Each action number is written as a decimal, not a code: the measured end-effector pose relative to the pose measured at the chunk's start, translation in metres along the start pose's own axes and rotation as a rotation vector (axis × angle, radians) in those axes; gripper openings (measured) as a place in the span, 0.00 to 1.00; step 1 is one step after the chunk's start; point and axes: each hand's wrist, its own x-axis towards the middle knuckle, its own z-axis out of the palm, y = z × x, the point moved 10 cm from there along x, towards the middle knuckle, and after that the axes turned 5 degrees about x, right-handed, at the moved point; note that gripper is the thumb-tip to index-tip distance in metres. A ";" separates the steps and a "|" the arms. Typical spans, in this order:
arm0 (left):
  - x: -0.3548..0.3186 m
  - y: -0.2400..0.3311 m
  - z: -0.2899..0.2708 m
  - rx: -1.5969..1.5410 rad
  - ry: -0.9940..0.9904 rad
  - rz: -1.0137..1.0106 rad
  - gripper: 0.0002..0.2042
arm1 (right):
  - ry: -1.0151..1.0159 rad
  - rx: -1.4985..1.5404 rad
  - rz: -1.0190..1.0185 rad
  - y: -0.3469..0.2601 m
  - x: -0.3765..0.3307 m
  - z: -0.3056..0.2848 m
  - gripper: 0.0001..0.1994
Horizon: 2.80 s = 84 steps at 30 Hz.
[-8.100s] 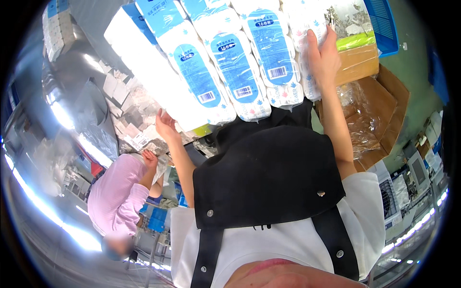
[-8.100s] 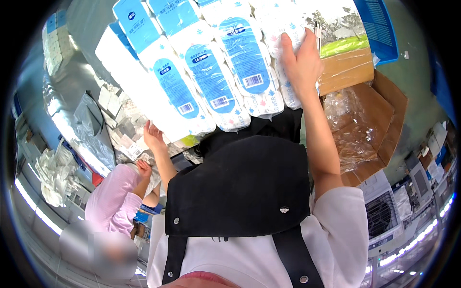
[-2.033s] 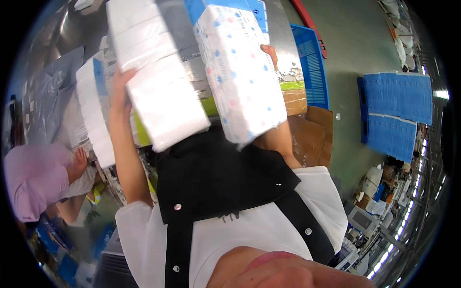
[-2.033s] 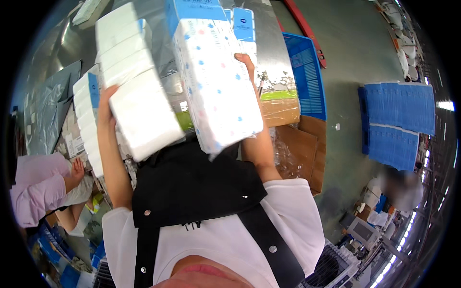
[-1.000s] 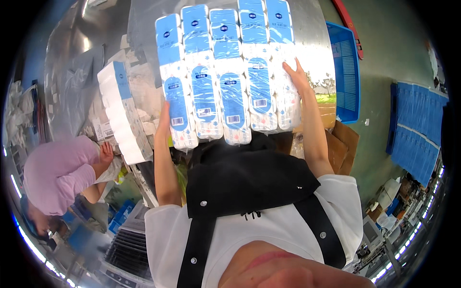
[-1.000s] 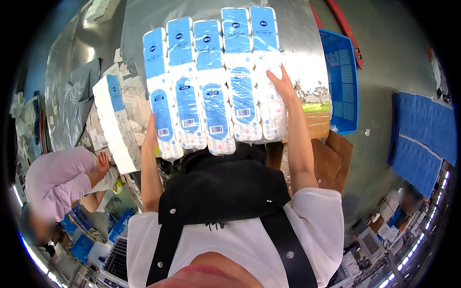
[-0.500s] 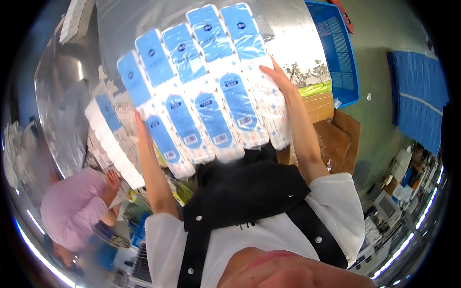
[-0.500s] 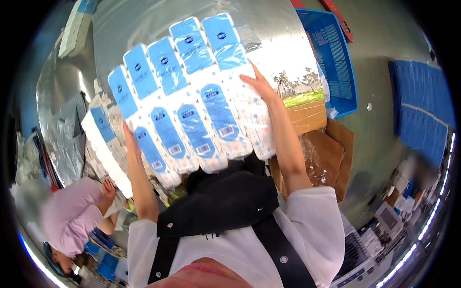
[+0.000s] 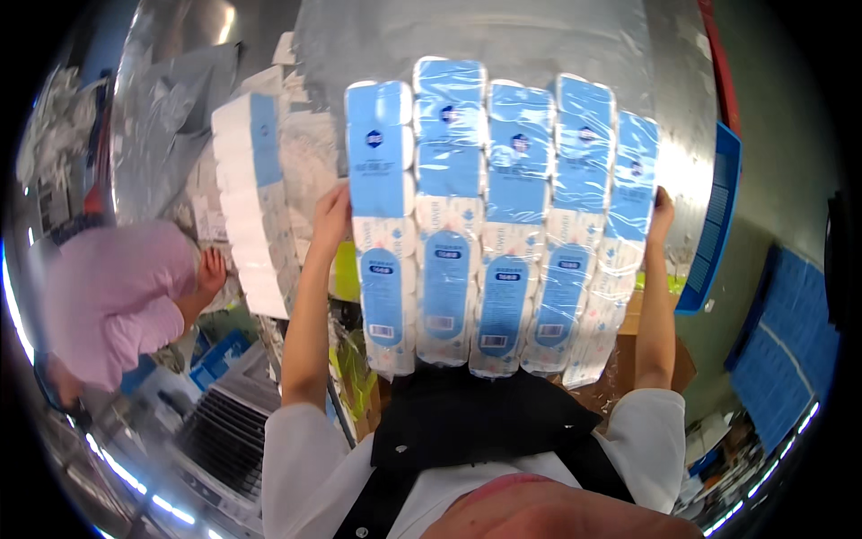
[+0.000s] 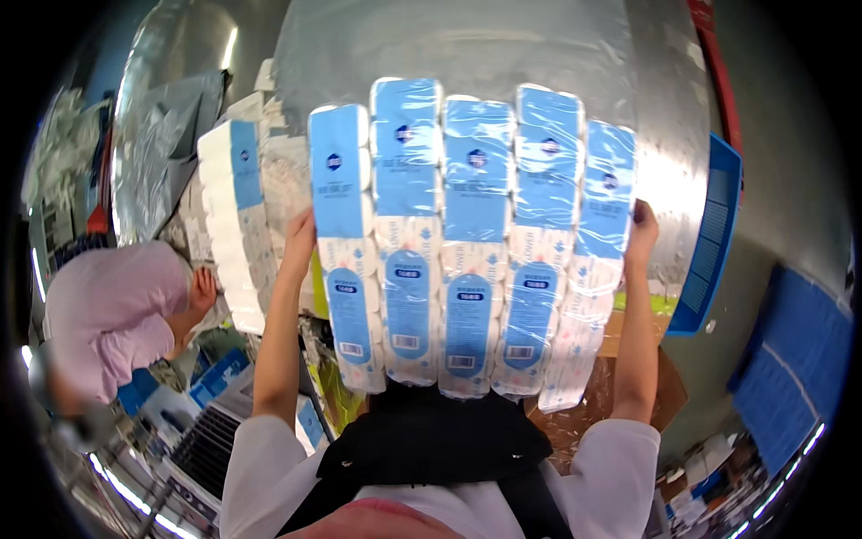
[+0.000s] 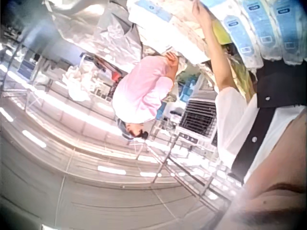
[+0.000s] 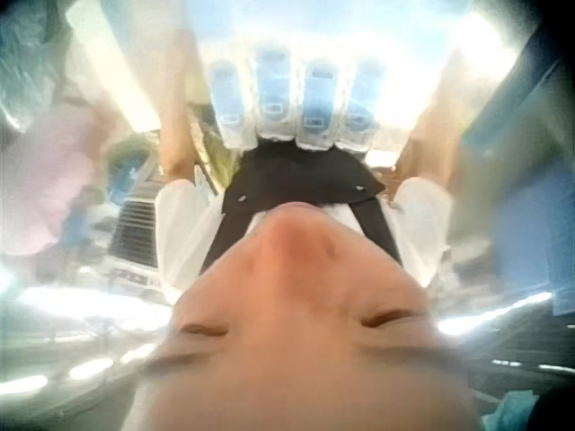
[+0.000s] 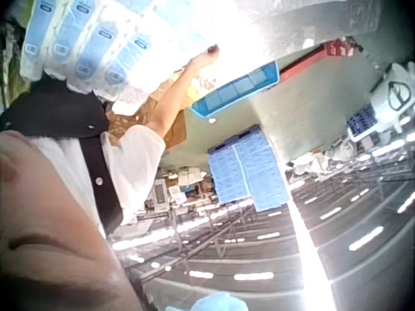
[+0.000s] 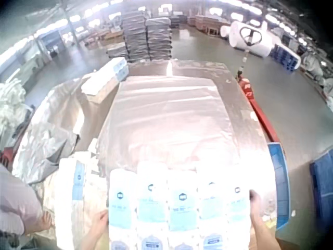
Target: The person unpacks a large grey shipping bag to reveal multiple packs of tissue paper. They use a utility knife to cut open the individual plastic wrappers of the tissue packs. The person then stacks the opened packs neatly inside the grey bag and folds the bag closed.
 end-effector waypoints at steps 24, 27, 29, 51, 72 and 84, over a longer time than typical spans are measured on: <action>0.112 0.117 0.047 1.271 -0.166 0.551 0.12 | -0.595 -0.115 0.079 -0.036 0.112 0.077 0.19; 0.128 0.126 0.055 1.337 -0.118 0.571 0.12 | -0.545 -0.173 -0.046 -0.006 0.132 0.060 0.17; 0.141 0.123 0.044 1.214 -0.069 0.609 0.11 | -0.538 -0.387 -0.170 -0.020 0.140 0.065 0.15; 0.172 0.077 0.007 0.453 -0.172 0.504 0.11 | -0.613 -1.033 -0.927 -0.108 0.106 0.118 0.06; 0.065 0.087 -0.007 0.105 0.449 0.609 0.03 | 0.100 0.243 -0.058 -0.004 0.051 0.016 0.11; 0.103 0.060 0.019 0.665 0.355 0.440 0.13 | -0.034 -0.433 -0.060 0.000 0.107 0.034 0.13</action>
